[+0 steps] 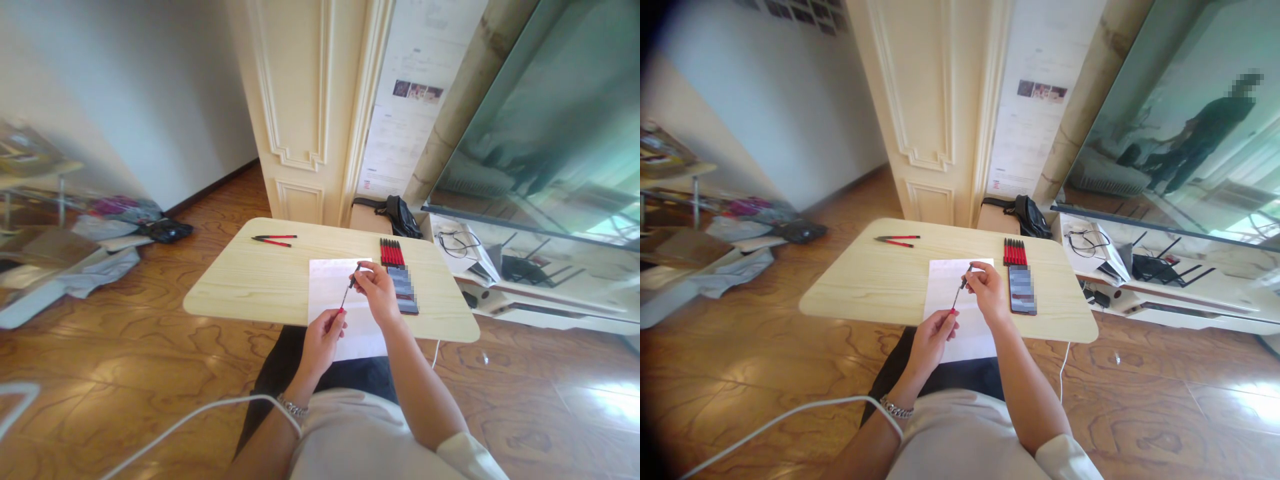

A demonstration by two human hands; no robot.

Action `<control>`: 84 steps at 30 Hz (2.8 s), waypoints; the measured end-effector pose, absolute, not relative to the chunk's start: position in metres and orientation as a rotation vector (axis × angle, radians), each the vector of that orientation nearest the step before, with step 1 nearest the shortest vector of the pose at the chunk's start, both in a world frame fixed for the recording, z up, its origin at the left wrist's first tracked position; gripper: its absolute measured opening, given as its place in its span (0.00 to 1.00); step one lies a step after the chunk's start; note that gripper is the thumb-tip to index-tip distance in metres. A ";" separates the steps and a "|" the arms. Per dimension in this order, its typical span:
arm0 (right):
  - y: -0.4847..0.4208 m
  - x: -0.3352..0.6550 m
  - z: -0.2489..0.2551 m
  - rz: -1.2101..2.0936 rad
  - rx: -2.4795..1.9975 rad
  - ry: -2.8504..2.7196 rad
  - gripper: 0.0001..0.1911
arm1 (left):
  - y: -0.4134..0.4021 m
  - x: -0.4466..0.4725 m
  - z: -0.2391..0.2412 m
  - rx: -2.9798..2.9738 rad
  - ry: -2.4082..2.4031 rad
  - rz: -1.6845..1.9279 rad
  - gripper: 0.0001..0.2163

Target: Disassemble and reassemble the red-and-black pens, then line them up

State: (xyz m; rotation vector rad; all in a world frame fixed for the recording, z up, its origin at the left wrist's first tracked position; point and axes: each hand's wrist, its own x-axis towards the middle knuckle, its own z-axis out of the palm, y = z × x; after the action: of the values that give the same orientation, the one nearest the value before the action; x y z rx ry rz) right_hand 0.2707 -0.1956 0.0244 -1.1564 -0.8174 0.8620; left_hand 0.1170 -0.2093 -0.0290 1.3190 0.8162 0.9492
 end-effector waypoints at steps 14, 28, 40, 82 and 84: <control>-0.192 0.271 0.026 0.838 -1.164 -0.790 0.21 | -0.209 0.118 -0.030 1.321 0.823 0.955 0.17; -0.196 0.273 0.023 0.773 -1.189 -0.885 0.18 | -0.209 0.116 -0.031 1.384 0.802 0.929 0.15; -0.197 0.275 0.022 0.744 -1.196 -0.900 0.19 | -0.209 0.115 -0.032 1.440 0.814 0.908 0.15; -0.228 0.264 -0.003 0.901 -1.347 -1.105 0.13 | -0.206 0.118 -0.027 1.157 0.731 0.828 0.13; -0.228 0.258 -0.006 0.839 -1.402 -1.059 0.14 | -0.206 0.119 -0.025 1.226 0.803 0.888 0.12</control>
State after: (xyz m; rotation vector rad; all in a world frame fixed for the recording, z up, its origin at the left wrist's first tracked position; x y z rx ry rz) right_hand 0.2580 -0.2276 -0.0063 -1.4017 -1.0590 0.8387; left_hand 0.1186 -0.2061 -0.0250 1.2264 0.8025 0.8878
